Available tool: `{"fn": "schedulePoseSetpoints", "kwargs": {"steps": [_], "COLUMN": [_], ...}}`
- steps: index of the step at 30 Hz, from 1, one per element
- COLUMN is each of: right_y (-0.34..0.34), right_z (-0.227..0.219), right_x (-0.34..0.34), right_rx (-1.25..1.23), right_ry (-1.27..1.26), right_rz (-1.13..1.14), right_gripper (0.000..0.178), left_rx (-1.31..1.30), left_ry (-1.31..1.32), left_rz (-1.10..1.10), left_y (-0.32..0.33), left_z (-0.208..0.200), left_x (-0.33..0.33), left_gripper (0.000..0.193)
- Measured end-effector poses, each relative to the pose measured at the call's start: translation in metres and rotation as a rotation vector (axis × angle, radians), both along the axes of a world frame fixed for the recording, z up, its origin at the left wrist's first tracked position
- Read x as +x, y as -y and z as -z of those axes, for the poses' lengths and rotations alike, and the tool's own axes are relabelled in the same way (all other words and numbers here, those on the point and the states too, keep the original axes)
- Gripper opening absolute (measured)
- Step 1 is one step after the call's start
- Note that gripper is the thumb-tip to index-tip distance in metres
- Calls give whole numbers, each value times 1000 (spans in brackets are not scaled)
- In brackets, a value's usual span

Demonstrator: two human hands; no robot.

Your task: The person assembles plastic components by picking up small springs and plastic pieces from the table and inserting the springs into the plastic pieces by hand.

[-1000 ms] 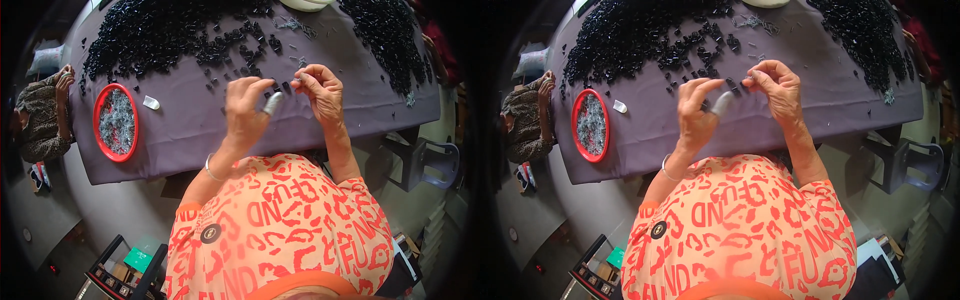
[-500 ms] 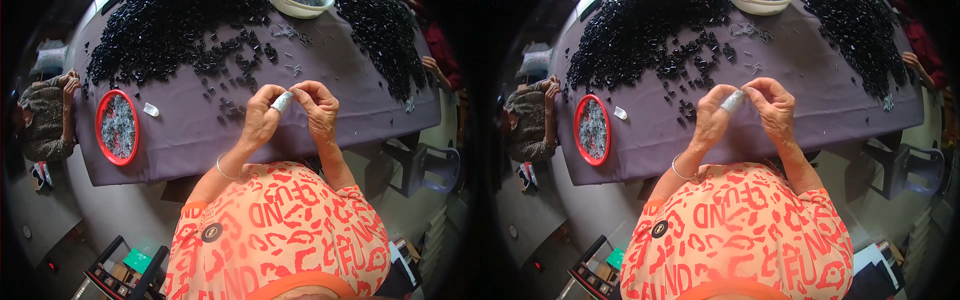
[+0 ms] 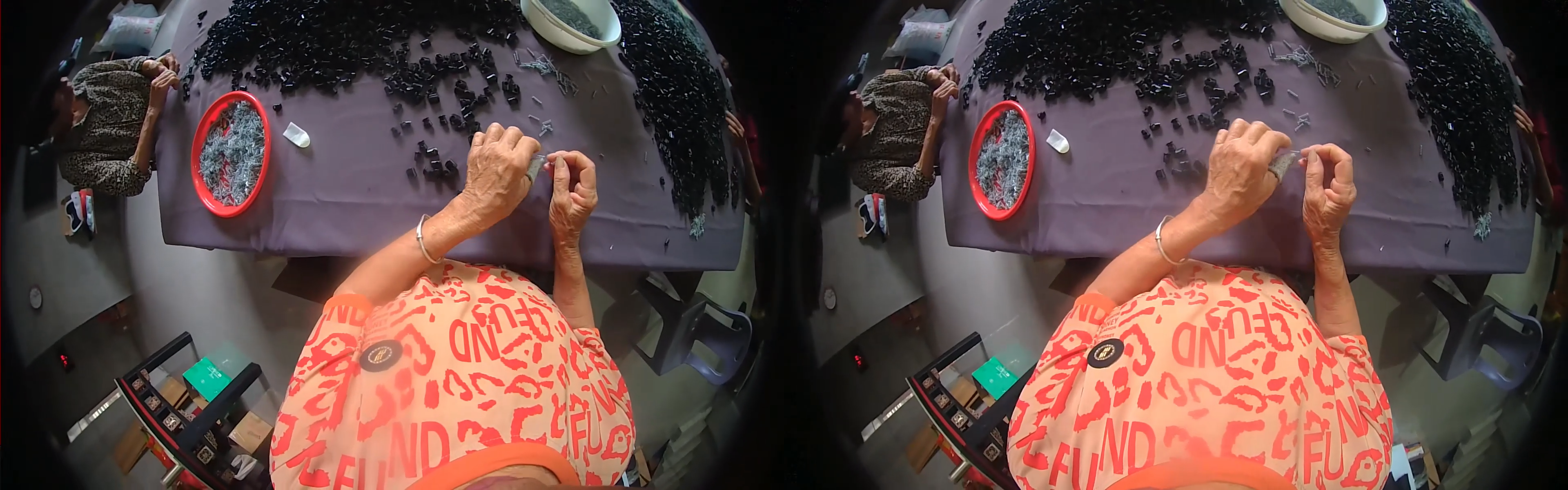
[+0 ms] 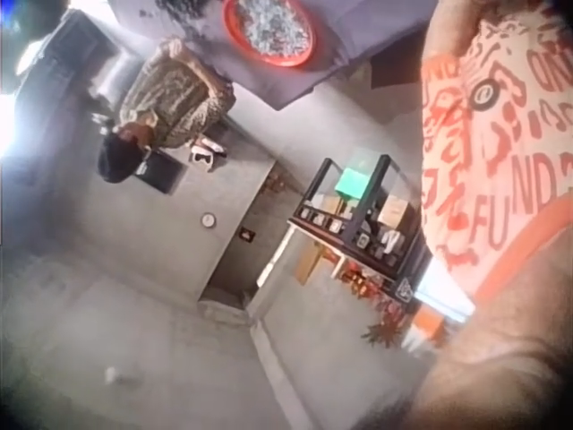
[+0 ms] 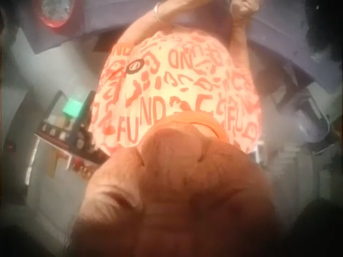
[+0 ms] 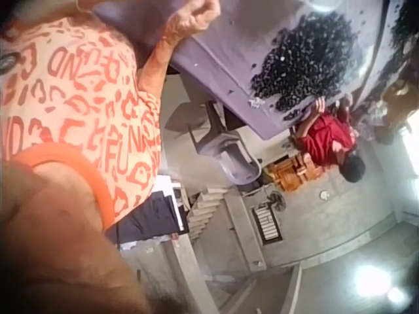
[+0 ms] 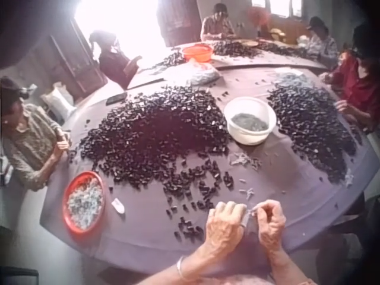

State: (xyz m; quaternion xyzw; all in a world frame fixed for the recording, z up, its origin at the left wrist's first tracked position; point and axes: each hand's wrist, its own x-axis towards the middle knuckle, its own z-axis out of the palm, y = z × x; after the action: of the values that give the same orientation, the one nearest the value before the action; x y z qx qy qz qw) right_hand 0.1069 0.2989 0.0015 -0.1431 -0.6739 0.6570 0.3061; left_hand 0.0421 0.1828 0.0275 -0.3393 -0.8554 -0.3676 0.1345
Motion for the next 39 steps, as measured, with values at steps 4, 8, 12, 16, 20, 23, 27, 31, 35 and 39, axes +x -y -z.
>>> {"fn": "schedulePoseSetpoints", "kwargs": {"steps": [4, 8, 12, 16, 20, 23, 27, 31, 35, 39], "right_y": [-5, -9, -10, -7, -13, -16, -4, 10, 21, 31], "right_z": [9, 8, 7, -5, -16, -18, -34, -44, -42, -45], "right_x": [7, 4, 4, -1, -3, 0, 1, 4, 5, 3], "right_rx": [91, 366, 439, 130, -370, -587, -862, -855, -785, -686], "right_ry": [21, 41, 70, 146, 127, 57, 27, 86, 80, 69], "right_rz": [6, 4, 29, 4, -97, -187, -361, -383, -405, -363], "right_gripper": [8, 10, 8, 9, 11, 11, 10, 10, 10, 11], "left_rx": [16, -130, -123, -62, -21, 23, 81, 178, 270, 266], "left_ry": [-66, 54, 195, 174, 105, 86, 113, 143, 161, 156], "left_rz": [-185, -382, -444, -362, -345, -281, -153, -26, 28, 21], "left_y": [55, 134, 142, 131, 117, 107, 84, 64, 53, 55], "left_z": [-13, -3, -1, -6, -15, -17, -18, -19, -22, -19], "left_x": [-10, -9, 0, -5, -7, -6, 5, 16, 17, 15], "left_gripper": [17, 17, 15, 14, 14, 15, 18, 21, 25, 25]}}
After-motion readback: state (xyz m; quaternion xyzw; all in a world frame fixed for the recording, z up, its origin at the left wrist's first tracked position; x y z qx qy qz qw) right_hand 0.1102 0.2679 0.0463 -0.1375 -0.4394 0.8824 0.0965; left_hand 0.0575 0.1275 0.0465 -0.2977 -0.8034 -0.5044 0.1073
